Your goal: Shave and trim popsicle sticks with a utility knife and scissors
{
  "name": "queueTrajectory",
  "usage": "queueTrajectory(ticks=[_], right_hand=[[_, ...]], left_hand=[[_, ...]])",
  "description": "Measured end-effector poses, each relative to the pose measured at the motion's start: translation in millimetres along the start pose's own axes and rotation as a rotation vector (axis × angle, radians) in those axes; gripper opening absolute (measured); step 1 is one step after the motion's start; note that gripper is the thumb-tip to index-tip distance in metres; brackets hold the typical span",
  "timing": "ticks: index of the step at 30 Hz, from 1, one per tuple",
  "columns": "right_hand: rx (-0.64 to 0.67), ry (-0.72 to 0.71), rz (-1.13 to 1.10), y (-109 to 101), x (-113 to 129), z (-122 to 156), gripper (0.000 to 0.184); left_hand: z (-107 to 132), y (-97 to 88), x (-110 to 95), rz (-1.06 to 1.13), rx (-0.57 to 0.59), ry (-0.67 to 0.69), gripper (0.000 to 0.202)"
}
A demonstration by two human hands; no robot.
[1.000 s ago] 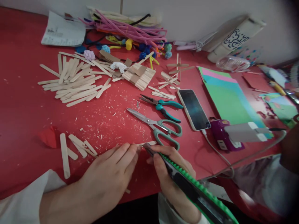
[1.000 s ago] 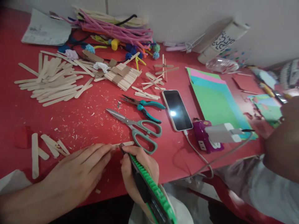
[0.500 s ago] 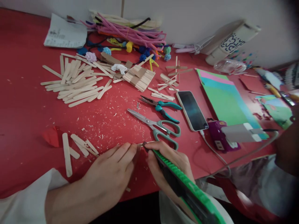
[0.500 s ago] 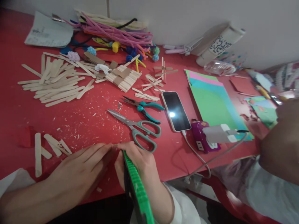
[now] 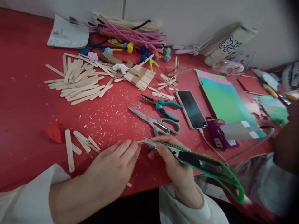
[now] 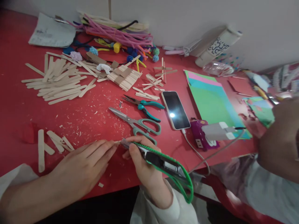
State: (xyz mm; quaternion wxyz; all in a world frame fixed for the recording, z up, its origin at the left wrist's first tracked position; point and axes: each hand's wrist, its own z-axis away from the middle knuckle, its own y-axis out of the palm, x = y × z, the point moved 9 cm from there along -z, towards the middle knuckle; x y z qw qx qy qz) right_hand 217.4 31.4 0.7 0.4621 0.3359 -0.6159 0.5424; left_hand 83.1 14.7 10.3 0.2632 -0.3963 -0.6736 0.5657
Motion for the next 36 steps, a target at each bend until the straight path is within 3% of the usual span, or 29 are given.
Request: queueTrajectory(ticks=[5, 20, 27, 32, 36], right_hand=[[-0.045, -0.119, 0.138, -3, 15, 5, 0.011], [-0.064, -0.281, 0.299, 4, 34, 8, 0.014], [0.126, -0.283, 0.368, 15, 47, -6, 0.017], [0.089, -0.247, 0.339, 16, 49, -10, 0.018], [0.014, -0.089, 0.269, 11, 31, -8, 0.016]], left_hand=[[1, 1.8, 0, 0.004, -0.002, -0.004, 0.037], [2, 1.2, 0, -0.014, -0.002, -0.004, 0.036], [2, 3.9, -2, -0.039, 0.035, 0.016, 0.034], [6, 5.6, -4, -0.087, -0.013, 0.025, 0.043], [4, -2.4, -4, -0.102, -0.064, 0.019, 0.043]])
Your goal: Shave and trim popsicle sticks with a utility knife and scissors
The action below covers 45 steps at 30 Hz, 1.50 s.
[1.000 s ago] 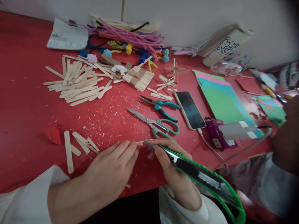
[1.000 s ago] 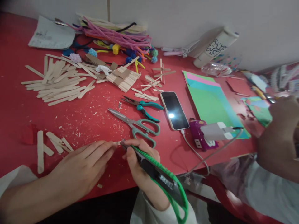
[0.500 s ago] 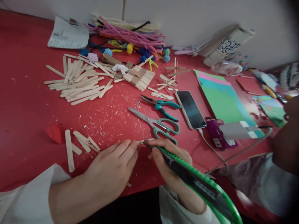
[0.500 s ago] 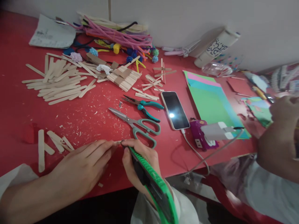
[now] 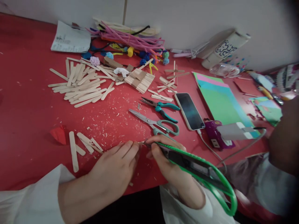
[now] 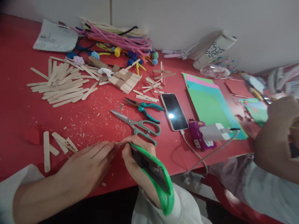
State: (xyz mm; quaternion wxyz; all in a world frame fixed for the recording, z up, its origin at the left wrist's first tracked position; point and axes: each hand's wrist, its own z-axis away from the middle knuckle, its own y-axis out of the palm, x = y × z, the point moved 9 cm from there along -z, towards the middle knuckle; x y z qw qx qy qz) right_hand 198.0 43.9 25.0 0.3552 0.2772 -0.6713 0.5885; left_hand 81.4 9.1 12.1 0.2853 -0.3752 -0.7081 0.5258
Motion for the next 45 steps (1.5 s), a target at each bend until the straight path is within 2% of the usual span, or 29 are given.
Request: queueTrajectory(ticks=[4, 7, 9, 11, 15, 19, 23, 27, 31, 34, 36, 39, 45], right_hand=[[0.003, 0.157, -0.348, 8, -28, 6, 0.012], [-0.085, 0.118, -0.51, 0, -34, 10, 0.013], [-0.198, 0.032, -0.467, -16, -30, 13, 0.013], [-0.265, -0.037, -0.315, -30, -23, 17, 0.011], [-0.221, -0.123, -0.003, -36, -10, 23, 0.008], [-0.196, -0.176, 0.091, -29, -8, 31, 0.011], [-0.181, -0.148, 0.047, -25, -11, 33, 0.011], [-0.079, -0.092, -0.07, -22, -17, 30, 0.012], [-0.018, -0.12, -0.114, -24, -18, 27, 0.015], [0.075, -0.112, -0.219, -16, -20, 24, 0.019], [0.079, -0.074, -0.271, -14, -26, 22, 0.019], [0.024, -0.042, -0.236, -16, -32, 19, 0.009], [0.033, -0.141, -0.19, -16, -27, 19, 0.007]], left_hand=[[-3, -3.3, 2, 0.035, 0.002, -0.021, 0.039], [-3, -1.9, 2, 0.062, 0.002, -0.02, 0.038], [-3, -0.6, 2, 0.079, 0.005, -0.007, 0.039], [-4, -1.4, 4, 0.098, 0.003, 0.008, 0.038], [-7, -10.7, 8, 0.135, -0.024, -0.016, 0.034], [-8, -16.4, 8, 0.083, -0.021, -0.07, 0.044], [-8, -8.7, 5, 0.062, 0.035, -0.028, 0.052], [-9, -1.0, 7, 0.126, 0.091, 0.015, 0.057], [-8, 1.3, 8, 0.203, 0.134, 0.027, 0.063], [-7, 1.6, 6, 0.242, 0.157, 0.04, 0.063], [-7, 1.6, 6, 0.264, 0.171, 0.045, 0.063], [-7, 2.3, 6, 0.296, 0.193, 0.042, 0.067], [-7, 3.4, 8, 0.346, 0.199, 0.027, 0.06]])
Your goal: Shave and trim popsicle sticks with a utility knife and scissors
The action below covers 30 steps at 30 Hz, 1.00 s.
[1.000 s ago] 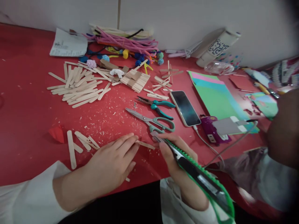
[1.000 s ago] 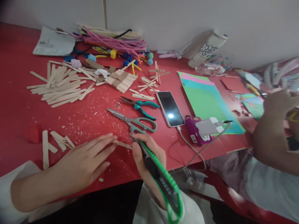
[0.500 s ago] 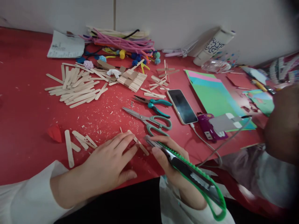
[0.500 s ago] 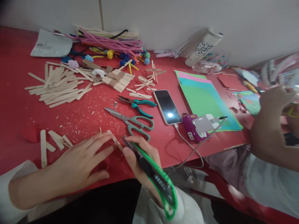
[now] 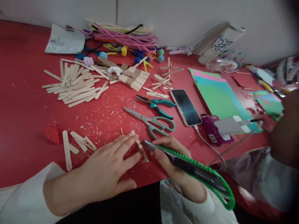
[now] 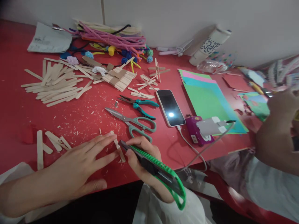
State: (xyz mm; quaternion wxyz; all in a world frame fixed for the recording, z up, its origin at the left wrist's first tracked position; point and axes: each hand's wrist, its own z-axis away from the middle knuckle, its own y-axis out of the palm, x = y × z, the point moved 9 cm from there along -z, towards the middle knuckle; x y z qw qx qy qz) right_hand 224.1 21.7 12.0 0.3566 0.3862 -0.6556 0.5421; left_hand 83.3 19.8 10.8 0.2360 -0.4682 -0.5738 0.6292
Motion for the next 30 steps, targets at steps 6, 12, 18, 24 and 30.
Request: queueTrajectory(ticks=[6, 12, 18, 24, 30], right_hand=[[0.021, 0.034, -0.048, 2, 1, 0, 0.009], [-0.059, 0.148, -0.069, 0, -9, 3, 0.003], [-0.041, 0.026, 0.076, 5, 15, 1, 0.006], [0.011, -0.085, 0.131, 12, 24, 1, 0.008], [-0.085, 0.301, -0.356, 8, -21, 8, 0.008]], left_hand=[[1, 0.7, 0, 0.004, -0.005, -0.005, 0.064], [-1, 0.9, -1, 0.001, 0.018, -0.01, 0.068], [-1, 4.5, 0, 0.037, 0.053, -0.029, 0.068], [0, 2.9, 0, 0.03, 0.028, -0.027, 0.065], [0, 0.8, -1, -0.013, -0.006, -0.039, 0.065]])
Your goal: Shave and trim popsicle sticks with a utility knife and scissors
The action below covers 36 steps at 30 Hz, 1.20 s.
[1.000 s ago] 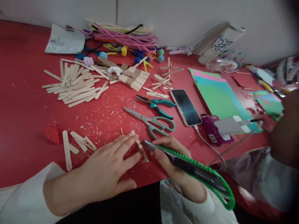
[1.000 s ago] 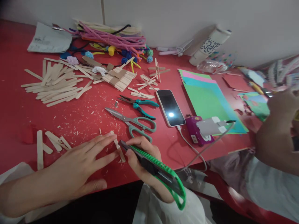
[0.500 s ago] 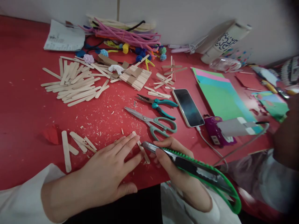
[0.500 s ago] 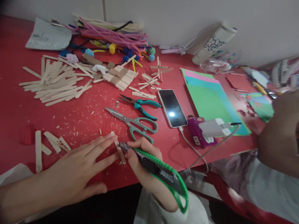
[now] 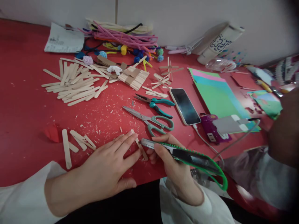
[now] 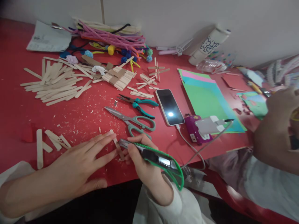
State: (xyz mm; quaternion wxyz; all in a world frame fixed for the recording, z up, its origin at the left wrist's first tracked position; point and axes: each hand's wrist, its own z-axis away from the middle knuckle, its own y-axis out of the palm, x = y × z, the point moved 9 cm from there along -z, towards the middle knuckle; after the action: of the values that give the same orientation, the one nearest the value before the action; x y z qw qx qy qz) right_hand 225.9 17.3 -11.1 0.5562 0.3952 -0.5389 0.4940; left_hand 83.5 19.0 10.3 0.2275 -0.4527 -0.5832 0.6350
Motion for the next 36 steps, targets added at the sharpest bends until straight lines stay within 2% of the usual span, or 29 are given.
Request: queueTrajectory(ticks=[3, 5, 7, 11, 14, 17, 19, 23, 26, 29, 32, 36], right_hand=[[-0.082, -0.053, -0.099, -12, 7, 6, 0.009], [-0.105, -0.099, -0.026, -17, 16, 9, 0.008], [-0.06, -0.111, 0.093, -15, 21, 11, 0.006], [0.041, -0.094, 0.226, -8, 23, 13, 0.019], [-0.03, -0.111, 0.292, -13, 23, 18, 0.014], [-0.108, -0.128, 0.376, -19, 23, 22, 0.011], [-0.091, -0.147, 0.413, -16, 22, 22, 0.011], [-0.062, -0.179, 0.45, -11, 22, 17, 0.013], [-0.021, -0.156, 0.412, -4, 19, 9, 0.014], [0.018, -0.159, 0.373, 3, 21, 6, 0.015], [-0.033, -0.18, 0.383, 1, 26, 9, 0.013], [-0.054, -0.16, 0.359, -2, 26, 18, 0.01]], left_hand=[[0, -0.8, 0, -0.035, -0.008, 0.006, 0.064], [0, -2.0, -1, -0.065, -0.019, 0.013, 0.066], [0, -3.0, 1, -0.103, -0.029, -0.001, 0.07], [0, -6.2, -2, -0.161, -0.073, -0.014, 0.061], [0, -6.7, -5, -0.152, -0.079, -0.031, 0.052], [-2, -6.4, -4, -0.05, -0.064, -0.026, 0.045], [-4, -8.5, 1, 0.072, -0.066, -0.025, 0.04], [-9, -17.8, 17, 0.277, -0.095, -0.017, 0.043], [-12, -22.5, 22, 0.197, -0.098, 0.025, 0.036], [-12, -16.1, 23, 0.08, -0.036, 0.045, 0.044], [-11, -6.9, 24, 0.038, 0.019, 0.031, 0.05], [-12, -3.2, 24, 0.042, 0.026, -0.004, 0.051]])
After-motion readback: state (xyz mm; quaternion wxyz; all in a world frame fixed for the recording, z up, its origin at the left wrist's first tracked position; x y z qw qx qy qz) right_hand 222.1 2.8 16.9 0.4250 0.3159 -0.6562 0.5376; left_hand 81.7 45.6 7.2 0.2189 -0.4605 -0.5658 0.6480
